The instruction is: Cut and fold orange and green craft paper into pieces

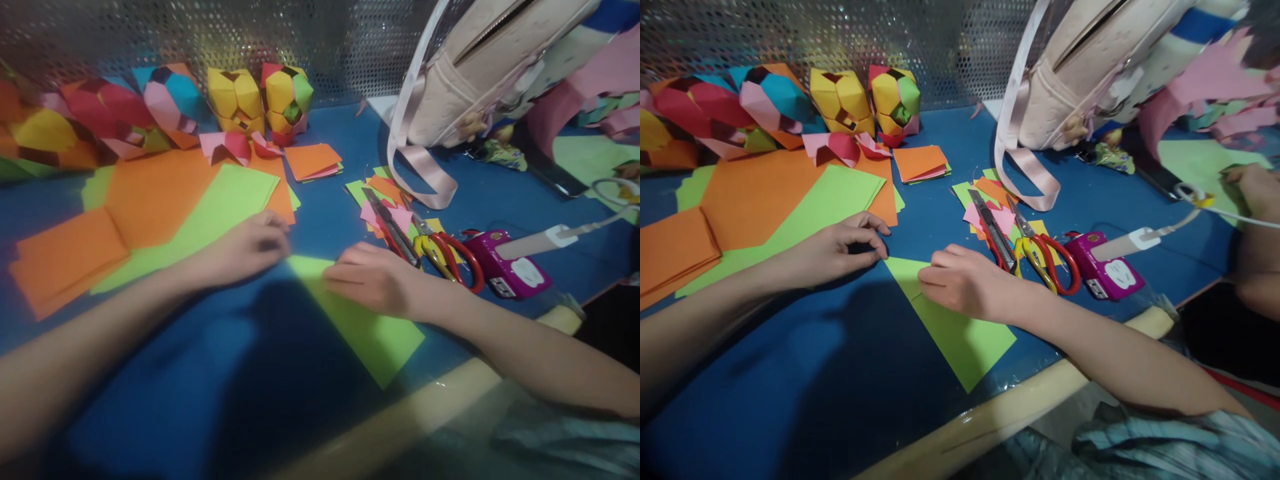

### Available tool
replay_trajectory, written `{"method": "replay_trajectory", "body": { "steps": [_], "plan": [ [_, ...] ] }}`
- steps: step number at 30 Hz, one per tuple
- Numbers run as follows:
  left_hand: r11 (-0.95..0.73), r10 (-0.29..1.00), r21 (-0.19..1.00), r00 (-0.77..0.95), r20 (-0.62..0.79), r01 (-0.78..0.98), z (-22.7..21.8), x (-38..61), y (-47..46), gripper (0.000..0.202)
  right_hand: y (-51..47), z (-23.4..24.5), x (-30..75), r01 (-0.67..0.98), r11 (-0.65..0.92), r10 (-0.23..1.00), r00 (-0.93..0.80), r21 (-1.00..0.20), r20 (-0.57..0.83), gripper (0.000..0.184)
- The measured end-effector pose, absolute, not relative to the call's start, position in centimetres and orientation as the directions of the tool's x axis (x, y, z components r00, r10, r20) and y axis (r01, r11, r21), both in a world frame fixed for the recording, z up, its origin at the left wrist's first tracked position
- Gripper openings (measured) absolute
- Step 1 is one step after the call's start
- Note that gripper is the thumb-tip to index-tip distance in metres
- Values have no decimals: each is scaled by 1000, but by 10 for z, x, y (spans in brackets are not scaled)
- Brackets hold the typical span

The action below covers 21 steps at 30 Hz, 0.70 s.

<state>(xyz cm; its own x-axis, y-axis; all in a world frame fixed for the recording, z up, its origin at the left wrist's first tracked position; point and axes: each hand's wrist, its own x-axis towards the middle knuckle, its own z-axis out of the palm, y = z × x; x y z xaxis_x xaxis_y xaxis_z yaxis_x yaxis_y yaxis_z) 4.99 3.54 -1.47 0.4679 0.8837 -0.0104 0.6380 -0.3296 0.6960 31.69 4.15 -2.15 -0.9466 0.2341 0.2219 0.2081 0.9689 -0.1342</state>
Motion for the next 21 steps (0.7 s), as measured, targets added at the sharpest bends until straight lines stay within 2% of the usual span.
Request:
{"method": "replay_trajectory", "body": {
  "steps": [6, 11, 21],
  "plan": [
    [-339, 880, 686, 475, -10, 644, -14, 51, 35, 25, 41, -22, 318, 189, 979, 201, -956, -72, 212, 39],
    [-349, 871, 661, 490, -32, 664, -11, 52, 34, 27, 42, -22, 319, 168, 986, 166, -960, -13, 226, 33],
    [-384, 874, 626, 485, 10, 679, -11, 55, 31, 28, 40, -19, 319, 146, 989, 137, -964, 24, 230, 34]
  ]
}}
